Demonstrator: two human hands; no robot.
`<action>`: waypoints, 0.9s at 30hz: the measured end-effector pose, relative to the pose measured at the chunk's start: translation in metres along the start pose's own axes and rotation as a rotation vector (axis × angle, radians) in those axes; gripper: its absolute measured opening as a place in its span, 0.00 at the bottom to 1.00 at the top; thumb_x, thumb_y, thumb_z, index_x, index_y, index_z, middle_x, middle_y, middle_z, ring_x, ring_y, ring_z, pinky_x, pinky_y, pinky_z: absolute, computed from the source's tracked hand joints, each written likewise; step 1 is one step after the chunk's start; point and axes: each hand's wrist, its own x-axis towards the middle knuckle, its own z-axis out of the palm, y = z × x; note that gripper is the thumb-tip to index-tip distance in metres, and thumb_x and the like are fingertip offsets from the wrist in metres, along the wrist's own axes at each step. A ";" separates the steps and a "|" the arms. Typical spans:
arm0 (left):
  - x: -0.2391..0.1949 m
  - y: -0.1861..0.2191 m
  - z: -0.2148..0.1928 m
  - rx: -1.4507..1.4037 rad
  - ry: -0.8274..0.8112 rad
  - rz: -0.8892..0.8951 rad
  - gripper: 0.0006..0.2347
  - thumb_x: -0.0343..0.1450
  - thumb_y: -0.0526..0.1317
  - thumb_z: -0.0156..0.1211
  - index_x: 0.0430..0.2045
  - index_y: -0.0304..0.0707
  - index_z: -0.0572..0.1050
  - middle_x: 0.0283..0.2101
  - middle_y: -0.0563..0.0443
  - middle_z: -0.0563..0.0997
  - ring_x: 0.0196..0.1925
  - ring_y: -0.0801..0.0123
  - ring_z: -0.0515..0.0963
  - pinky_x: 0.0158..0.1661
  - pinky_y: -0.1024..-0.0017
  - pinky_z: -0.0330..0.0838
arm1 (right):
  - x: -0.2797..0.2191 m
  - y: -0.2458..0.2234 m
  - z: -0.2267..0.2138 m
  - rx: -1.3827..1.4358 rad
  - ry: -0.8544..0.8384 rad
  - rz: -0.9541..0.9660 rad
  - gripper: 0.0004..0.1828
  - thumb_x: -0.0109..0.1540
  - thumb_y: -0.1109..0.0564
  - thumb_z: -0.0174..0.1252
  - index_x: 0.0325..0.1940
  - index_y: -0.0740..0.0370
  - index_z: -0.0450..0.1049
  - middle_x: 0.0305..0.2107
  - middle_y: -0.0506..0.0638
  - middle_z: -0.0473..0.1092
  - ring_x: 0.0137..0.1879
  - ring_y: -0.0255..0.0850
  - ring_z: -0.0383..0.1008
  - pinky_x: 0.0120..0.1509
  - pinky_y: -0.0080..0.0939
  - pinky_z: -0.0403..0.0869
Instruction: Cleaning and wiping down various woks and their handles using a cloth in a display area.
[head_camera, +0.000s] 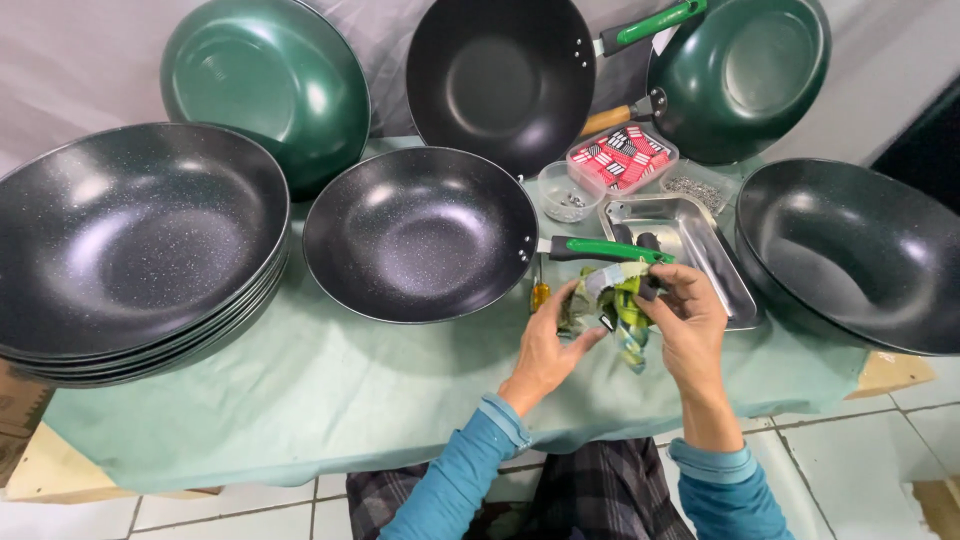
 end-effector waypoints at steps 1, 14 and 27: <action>0.000 0.006 0.003 -0.001 0.001 0.000 0.31 0.68 0.51 0.67 0.63 0.32 0.66 0.56 0.32 0.75 0.62 0.45 0.74 0.61 0.53 0.67 | 0.000 0.006 0.003 -0.001 -0.001 0.000 0.20 0.58 0.70 0.67 0.52 0.63 0.74 0.39 0.47 0.76 0.49 0.29 0.75 0.55 0.28 0.77; 0.018 -0.026 0.004 -0.011 -0.126 -0.348 0.08 0.74 0.38 0.55 0.24 0.36 0.72 0.19 0.47 0.73 0.21 0.64 0.74 0.25 0.65 0.68 | 0.020 0.030 0.040 0.486 0.163 0.015 0.28 0.62 0.74 0.55 0.67 0.67 0.67 0.42 0.45 0.69 0.48 0.31 0.72 0.50 0.29 0.84; 0.054 0.021 -0.009 -0.949 0.037 -0.580 0.06 0.73 0.37 0.51 0.32 0.32 0.73 0.35 0.53 0.66 0.43 0.75 0.66 0.54 0.66 0.67 | -0.008 0.037 0.027 -0.401 0.061 -0.725 0.12 0.59 0.76 0.65 0.41 0.63 0.79 0.36 0.50 0.68 0.42 0.45 0.72 0.49 0.45 0.75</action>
